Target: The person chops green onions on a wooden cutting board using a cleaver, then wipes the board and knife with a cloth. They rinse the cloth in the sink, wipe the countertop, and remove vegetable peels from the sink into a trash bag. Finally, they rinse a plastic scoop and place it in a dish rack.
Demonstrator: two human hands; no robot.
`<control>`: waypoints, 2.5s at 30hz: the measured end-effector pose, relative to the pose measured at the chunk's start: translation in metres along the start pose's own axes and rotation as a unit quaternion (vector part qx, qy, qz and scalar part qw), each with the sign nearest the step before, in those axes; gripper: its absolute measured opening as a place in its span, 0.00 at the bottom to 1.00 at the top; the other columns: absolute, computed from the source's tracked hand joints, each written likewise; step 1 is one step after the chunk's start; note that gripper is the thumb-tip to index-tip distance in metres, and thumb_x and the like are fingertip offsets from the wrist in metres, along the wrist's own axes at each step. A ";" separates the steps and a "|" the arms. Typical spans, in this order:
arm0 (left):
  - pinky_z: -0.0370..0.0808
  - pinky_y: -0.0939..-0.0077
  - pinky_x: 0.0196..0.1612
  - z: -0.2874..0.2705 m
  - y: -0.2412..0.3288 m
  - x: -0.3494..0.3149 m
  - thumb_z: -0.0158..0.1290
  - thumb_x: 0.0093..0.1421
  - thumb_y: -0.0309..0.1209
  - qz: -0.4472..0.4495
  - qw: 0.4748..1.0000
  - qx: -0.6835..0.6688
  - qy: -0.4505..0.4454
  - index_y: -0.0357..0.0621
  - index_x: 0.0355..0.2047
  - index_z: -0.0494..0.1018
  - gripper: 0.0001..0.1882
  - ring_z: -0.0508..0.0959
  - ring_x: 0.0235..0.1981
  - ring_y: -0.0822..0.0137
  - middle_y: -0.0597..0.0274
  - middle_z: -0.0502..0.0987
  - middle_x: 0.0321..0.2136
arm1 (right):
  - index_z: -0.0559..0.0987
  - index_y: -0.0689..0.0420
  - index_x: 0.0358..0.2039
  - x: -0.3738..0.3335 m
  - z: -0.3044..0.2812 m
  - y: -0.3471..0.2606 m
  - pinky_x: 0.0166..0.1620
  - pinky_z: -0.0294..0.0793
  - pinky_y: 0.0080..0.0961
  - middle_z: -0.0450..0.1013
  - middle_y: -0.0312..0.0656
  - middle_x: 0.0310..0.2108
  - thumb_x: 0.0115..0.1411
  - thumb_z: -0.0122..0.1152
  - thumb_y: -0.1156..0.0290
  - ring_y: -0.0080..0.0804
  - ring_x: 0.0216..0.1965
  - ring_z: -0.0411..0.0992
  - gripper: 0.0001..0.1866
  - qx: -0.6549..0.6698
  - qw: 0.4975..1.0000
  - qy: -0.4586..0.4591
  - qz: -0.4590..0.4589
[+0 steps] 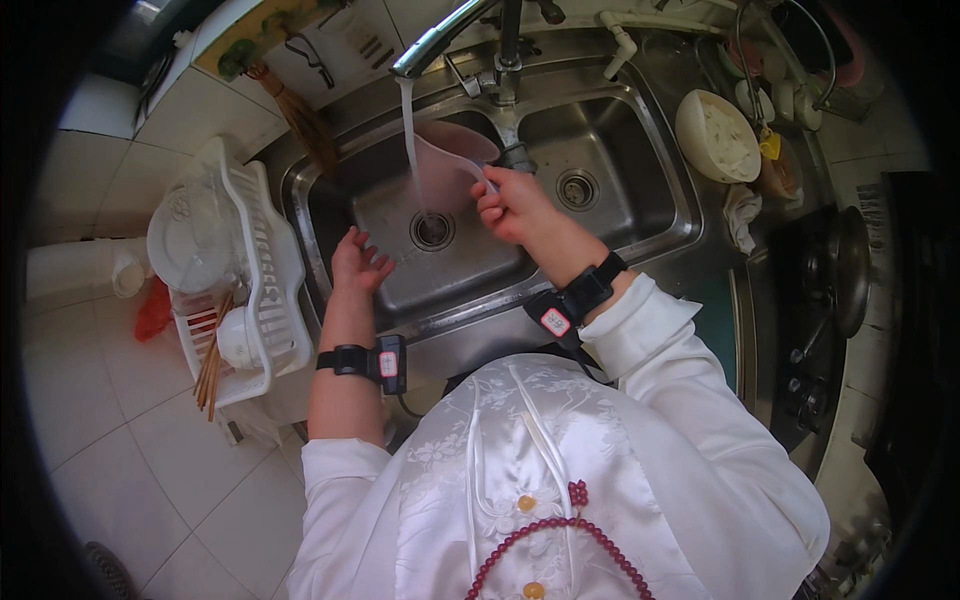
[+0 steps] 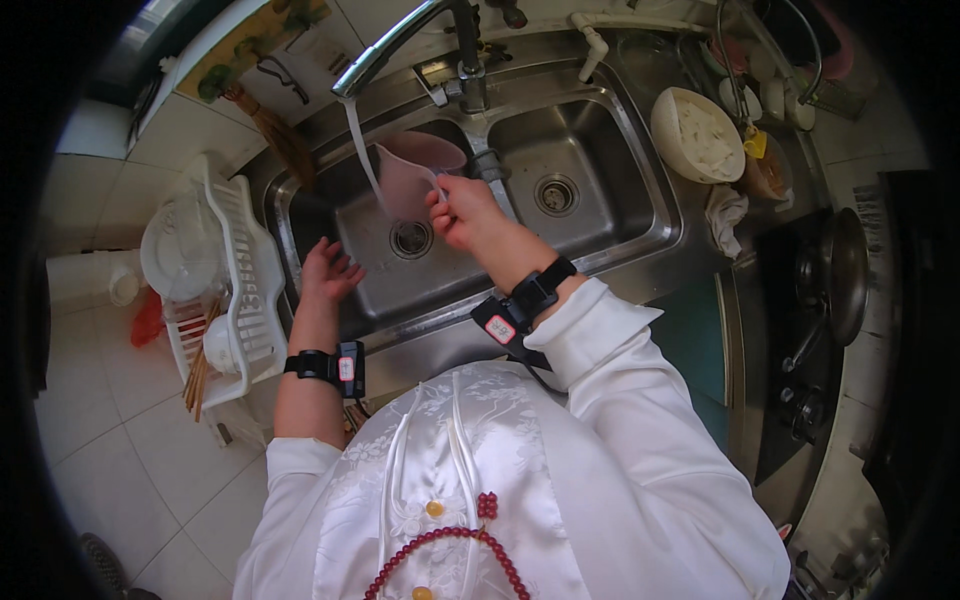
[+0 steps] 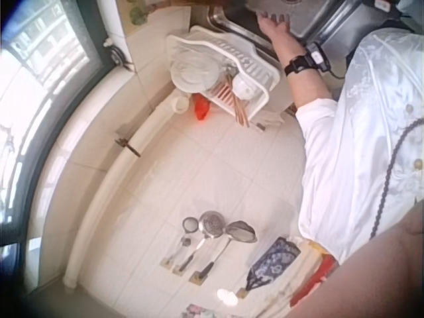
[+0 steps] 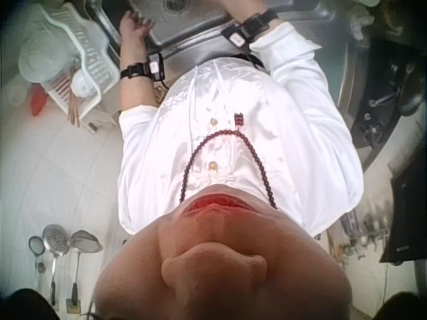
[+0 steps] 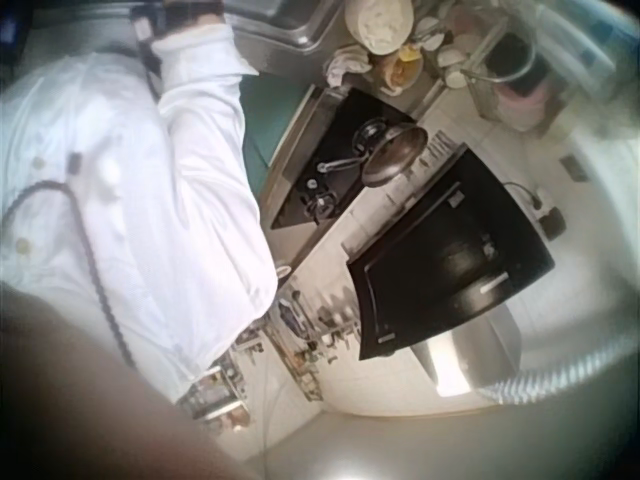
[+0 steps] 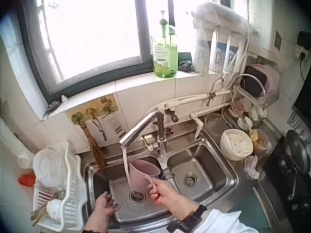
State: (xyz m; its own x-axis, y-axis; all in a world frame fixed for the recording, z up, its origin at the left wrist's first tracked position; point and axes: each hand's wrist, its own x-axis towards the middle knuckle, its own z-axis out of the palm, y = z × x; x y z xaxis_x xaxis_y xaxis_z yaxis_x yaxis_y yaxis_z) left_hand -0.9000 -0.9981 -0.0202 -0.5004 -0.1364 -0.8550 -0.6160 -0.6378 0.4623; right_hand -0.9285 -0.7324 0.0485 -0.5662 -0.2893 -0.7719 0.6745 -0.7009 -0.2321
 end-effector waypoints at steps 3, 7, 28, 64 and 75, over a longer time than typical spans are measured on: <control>0.51 0.44 0.58 0.004 -0.002 -0.004 0.48 0.58 0.47 -0.009 0.999 0.028 -0.021 0.48 0.59 0.54 0.32 0.46 0.62 0.44 0.47 0.41 0.63 | 0.66 0.53 0.35 0.004 -0.011 0.000 0.14 0.53 0.10 0.65 0.35 0.22 0.60 0.47 0.67 0.15 0.15 0.56 0.05 0.020 0.997 0.008 0.080; 0.54 0.44 0.57 0.018 -0.008 -0.013 0.49 0.57 0.46 -0.031 0.997 0.054 -0.039 0.48 0.60 0.51 0.34 0.47 0.61 0.43 0.47 0.41 0.62 | 0.68 0.56 0.33 0.001 -0.018 0.027 0.14 0.54 0.10 0.67 0.37 0.23 0.60 0.48 0.65 0.15 0.15 0.58 0.08 -0.134 0.989 -0.025 0.054; 0.62 0.51 0.55 0.051 -0.024 -0.002 0.43 0.62 0.38 -0.064 0.992 -0.029 -0.103 0.33 0.52 0.58 0.24 0.63 0.53 0.44 0.43 0.59 0.53 | 0.64 0.47 0.56 -0.115 -0.080 0.000 0.30 0.70 0.41 0.69 0.46 0.28 0.53 0.52 0.72 0.47 0.27 0.71 0.28 -0.804 0.432 0.077 -0.403; 0.60 0.48 0.54 0.109 -0.007 0.003 0.39 0.63 0.39 0.032 0.982 -0.146 -0.115 0.43 0.31 0.67 0.13 0.66 0.41 0.56 0.56 0.69 0.31 | 0.62 0.56 0.50 -0.021 -0.099 -0.211 0.16 0.63 0.17 0.69 0.37 0.23 0.59 0.50 0.69 0.19 0.15 0.63 0.19 -0.195 0.774 0.172 -0.578; 0.57 0.53 0.58 0.102 -0.018 -0.022 0.41 0.62 0.40 0.011 0.983 -0.143 -0.117 0.34 0.49 0.59 0.22 0.55 0.58 0.45 0.40 0.51 0.57 | 0.70 0.58 0.41 -0.009 -0.113 -0.267 0.31 0.70 0.28 0.72 0.40 0.32 0.59 0.51 0.61 0.29 0.29 0.68 0.15 -0.034 0.852 0.174 -0.493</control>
State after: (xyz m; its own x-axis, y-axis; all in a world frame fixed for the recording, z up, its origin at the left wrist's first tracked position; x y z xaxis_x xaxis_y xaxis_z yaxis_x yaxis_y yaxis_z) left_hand -0.9398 -0.9067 0.0138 -0.6576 0.0045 -0.7534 -0.4251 -0.8278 0.3662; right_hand -1.0500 -0.4687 0.0500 -0.7068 0.6373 -0.3072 -0.0157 -0.4483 -0.8938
